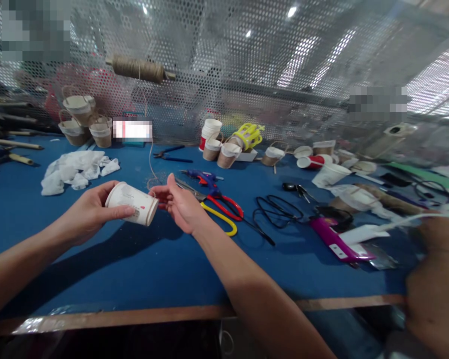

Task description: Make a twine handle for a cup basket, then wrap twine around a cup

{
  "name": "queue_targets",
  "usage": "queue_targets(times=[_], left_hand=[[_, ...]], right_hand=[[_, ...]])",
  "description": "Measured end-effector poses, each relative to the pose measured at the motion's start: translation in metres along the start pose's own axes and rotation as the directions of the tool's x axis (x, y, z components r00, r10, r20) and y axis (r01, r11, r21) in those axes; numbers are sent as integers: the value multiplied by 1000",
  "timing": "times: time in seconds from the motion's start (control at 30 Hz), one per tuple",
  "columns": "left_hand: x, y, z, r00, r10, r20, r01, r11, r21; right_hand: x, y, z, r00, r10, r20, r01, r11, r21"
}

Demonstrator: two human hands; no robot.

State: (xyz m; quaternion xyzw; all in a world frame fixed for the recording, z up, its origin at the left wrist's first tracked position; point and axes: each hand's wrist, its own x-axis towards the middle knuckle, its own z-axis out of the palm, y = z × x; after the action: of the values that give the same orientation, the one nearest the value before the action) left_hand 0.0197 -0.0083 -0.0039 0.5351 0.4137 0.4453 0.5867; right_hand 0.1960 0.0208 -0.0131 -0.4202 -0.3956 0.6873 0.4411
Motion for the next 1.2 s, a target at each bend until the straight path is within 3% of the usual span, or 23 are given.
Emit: queue_targets(times=[0.1, 0.17, 0.47, 0.7, 1.03, 1.2], left_hand=[[1, -1, -1, 1000, 9, -7, -8, 1000, 22], [2, -2, -1, 1000, 10, -3, -10, 1000, 18], [4, -1, 0, 998, -68, -11, 67, 993, -93], [3, 1, 2, 991, -132, -39, 128, 988, -90], [3, -2, 2, 993, -111, -33, 109, 993, -42], [3, -2, 2, 995, -99, -31, 98, 995, -17]], right_hand=[[-5, -2, 1, 989, 2, 146, -7, 1000, 29], [-8, -3, 1, 983, -25, 179, 19, 999, 38], [-16, -3, 4, 974, -195, 111, 201, 979, -43], [-17, -3, 4, 913, -392, 113, 408, 876, -258], [-20, -4, 3, 856, -491, 160, 514, 777, -365], [-21, -4, 3, 856, -494, 149, 508, 755, -415]])
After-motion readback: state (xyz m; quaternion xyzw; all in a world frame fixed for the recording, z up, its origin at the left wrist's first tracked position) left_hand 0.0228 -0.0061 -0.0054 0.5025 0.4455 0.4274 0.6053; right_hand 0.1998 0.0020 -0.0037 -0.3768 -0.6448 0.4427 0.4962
